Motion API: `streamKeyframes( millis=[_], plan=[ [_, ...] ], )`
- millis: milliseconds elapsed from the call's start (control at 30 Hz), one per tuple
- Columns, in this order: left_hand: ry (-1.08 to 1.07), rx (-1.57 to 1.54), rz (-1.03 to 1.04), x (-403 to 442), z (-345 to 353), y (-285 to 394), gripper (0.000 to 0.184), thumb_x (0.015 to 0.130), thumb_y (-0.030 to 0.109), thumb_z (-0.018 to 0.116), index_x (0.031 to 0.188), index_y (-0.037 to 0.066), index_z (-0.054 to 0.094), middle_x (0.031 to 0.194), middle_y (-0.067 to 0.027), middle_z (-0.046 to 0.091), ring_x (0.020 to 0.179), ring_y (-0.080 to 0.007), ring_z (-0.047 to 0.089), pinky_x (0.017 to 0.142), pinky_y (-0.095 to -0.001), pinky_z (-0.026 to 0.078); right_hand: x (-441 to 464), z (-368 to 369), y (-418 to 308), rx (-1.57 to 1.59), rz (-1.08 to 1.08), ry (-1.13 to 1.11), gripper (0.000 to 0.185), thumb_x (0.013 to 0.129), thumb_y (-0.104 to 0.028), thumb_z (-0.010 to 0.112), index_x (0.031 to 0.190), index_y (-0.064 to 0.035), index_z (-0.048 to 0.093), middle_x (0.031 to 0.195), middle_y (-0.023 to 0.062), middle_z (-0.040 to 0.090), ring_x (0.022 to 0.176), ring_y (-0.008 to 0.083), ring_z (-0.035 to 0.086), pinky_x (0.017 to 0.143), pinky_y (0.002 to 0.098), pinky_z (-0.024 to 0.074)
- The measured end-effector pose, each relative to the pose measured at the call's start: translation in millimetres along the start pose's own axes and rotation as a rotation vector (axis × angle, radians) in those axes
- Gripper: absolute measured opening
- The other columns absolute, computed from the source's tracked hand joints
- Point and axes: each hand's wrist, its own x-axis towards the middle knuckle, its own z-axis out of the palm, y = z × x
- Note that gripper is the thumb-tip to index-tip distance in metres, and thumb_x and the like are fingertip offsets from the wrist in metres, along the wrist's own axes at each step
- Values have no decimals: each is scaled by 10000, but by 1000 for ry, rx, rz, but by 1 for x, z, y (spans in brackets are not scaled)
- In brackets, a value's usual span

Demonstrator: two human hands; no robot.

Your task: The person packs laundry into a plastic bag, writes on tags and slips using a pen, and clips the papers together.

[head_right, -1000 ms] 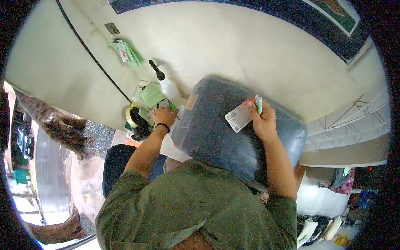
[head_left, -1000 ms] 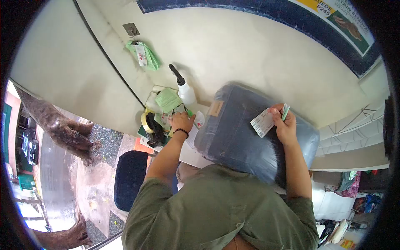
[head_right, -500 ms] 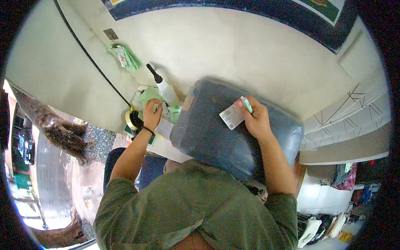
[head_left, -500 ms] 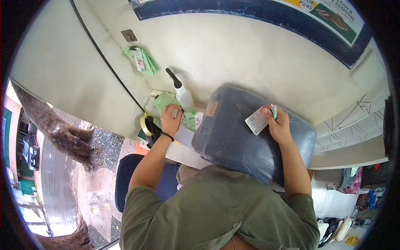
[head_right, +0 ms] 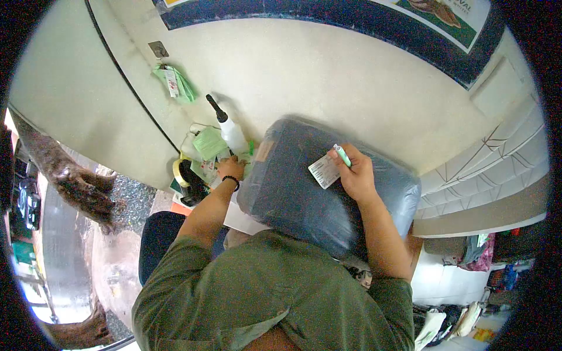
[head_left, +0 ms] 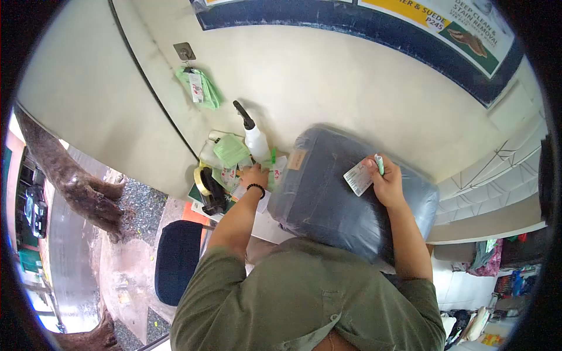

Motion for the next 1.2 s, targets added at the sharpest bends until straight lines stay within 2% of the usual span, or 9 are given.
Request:
streamKeyframes(
  millis=[100,200,267,367,500,600,767,1033,1200],
  plan=[
    [267,-84,171,-6,10,6,407,868,389,663,1227,202,619,1099,-144,636,1059,-340,584,915,-493,444,-1,1,1,14,-12,40,189,959,-218,641,961,-31,672,791,49,641,753,101,570,683,274,462],
    [234,-699,296,-28,-16,16,347,934,283,621,1225,102,569,950,-184,646,875,-371,621,802,-425,492,0,2,3,-4,-68,70,159,934,-189,661,975,-37,680,816,64,650,755,122,591,683,272,470],
    [255,-694,362,-56,-62,20,365,969,250,588,1259,44,509,1060,-185,635,946,-360,612,854,-411,482,-2,3,0,-63,-99,89,187,899,-208,692,985,-42,687,839,81,657,761,161,615,692,291,483],
    [597,-970,656,-62,-94,16,256,994,148,566,1142,-52,507,944,-162,648,840,-228,616,753,-309,488,-5,2,-17,-289,-124,137,305,823,-298,755,1002,-57,700,877,106,662,786,245,649,726,351,506],
    [389,-1417,740,-129,-209,53,214,993,86,561,1179,-5,507,1040,-74,647,897,-102,604,800,-249,481,-7,-4,-26,-616,-163,145,494,701,-446,815,1049,-108,721,973,112,650,866,325,651,804,427,514],
    [59,-1418,609,-150,-207,63,264,989,68,550,1236,5,481,1066,-60,643,933,-93,598,831,-243,480,-7,-10,-31,-578,-91,77,497,690,-452,821,1064,-136,731,1093,126,628,924,315,645,818,422,521],
    [-284,-1359,615,-180,-149,88,504,932,-54,489,1411,14,349,1252,-97,551,1142,-157,541,989,-302,431,-8,-21,-16,-579,-188,50,296,737,-251,779,994,-113,726,931,90,674,842,300,653,795,403,512],
    [-297,-1198,706,-190,-154,90,684,875,-112,464,1504,31,238,1390,-125,464,1265,-198,482,1086,-338,366,-19,-17,-30,-530,-539,212,155,736,-71,688,879,-112,644,869,36,706,770,228,666,715,363,441],
    [-298,-1127,784,-190,-148,88,721,871,-115,491,1519,29,210,1401,-133,470,1287,-201,474,1100,-344,352,-34,5,-40,-569,-901,-203,247,680,-176,777,875,-136,630,979,-19,715,771,153,653,688,342,440]
  ],
)
